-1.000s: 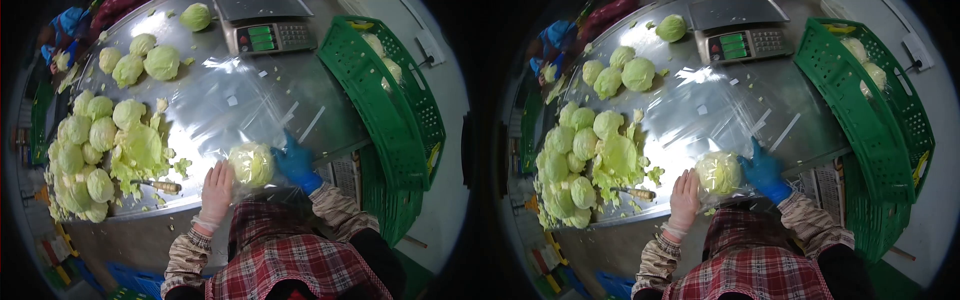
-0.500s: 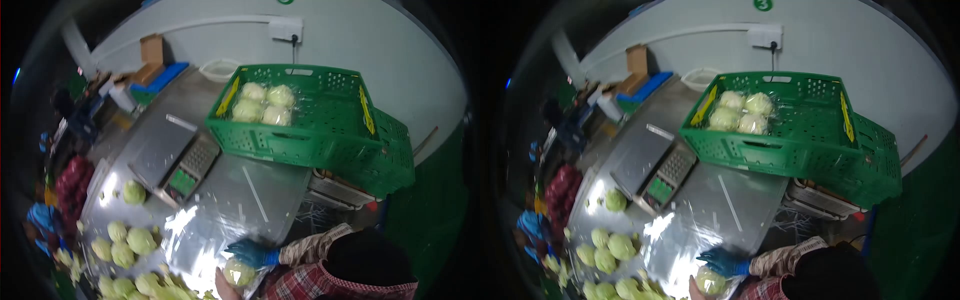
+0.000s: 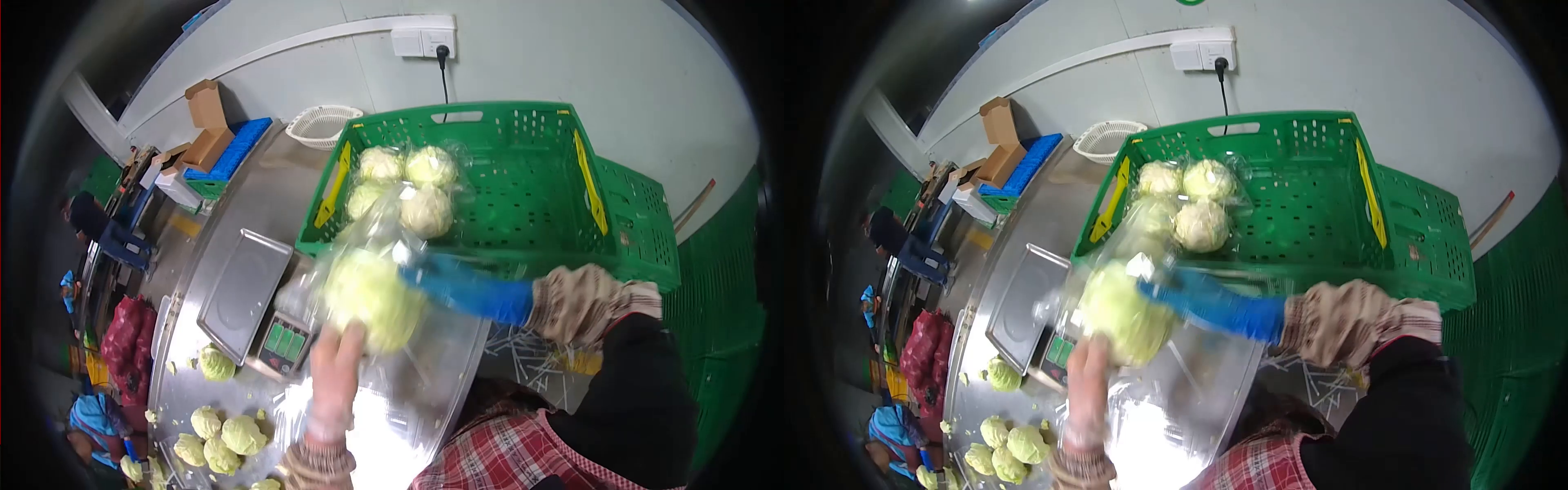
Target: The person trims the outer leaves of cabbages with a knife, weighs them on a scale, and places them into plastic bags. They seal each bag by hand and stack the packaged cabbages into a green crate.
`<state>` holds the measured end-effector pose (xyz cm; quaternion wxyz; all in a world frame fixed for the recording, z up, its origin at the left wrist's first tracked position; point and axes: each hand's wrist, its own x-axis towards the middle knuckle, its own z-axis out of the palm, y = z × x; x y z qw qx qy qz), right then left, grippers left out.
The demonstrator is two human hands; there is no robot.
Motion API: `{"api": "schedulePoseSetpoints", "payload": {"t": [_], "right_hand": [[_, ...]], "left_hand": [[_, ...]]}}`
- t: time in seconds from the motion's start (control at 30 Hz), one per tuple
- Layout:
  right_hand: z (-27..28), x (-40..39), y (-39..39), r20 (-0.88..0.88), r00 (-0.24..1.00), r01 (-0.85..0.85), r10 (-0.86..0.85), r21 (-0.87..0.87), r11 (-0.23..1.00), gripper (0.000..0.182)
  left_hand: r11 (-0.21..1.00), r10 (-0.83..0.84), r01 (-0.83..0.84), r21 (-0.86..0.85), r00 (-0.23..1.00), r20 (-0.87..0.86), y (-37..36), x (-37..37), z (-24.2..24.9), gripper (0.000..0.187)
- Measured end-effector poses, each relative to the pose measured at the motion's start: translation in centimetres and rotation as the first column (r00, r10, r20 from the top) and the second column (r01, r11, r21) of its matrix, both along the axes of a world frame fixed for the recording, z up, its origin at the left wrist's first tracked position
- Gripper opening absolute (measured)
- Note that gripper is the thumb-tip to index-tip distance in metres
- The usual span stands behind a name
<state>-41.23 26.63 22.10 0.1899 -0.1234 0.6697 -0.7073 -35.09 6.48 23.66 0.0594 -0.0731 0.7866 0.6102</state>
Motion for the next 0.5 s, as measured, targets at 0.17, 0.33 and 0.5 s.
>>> {"api": "schedulePoseSetpoints", "payload": {"t": [0.17,0.33,0.5], "right_hand": [[-2.3,-9.3,6.1,0.169,0.968,0.195,-0.184,-0.054,0.979,0.057],[-10.5,-9.5,6.4,0.528,0.795,0.173,-0.300,0.276,0.945,0.062],[-14.9,-13.2,11.8,0.052,0.972,-0.222,0.231,0.539,0.812,0.051]], "left_hand": [[0.886,-0.140,0.041,-0.463,0.973,-0.182,5.7,-15.1,-1.6,0.056],[0.376,-0.446,0.460,-0.804,0.851,0.278,7.9,-19.7,-5.4,0.057],[0.674,-0.295,-0.173,-0.718,0.828,-0.477,5.8,-15.2,-5.1,0.037]]}}
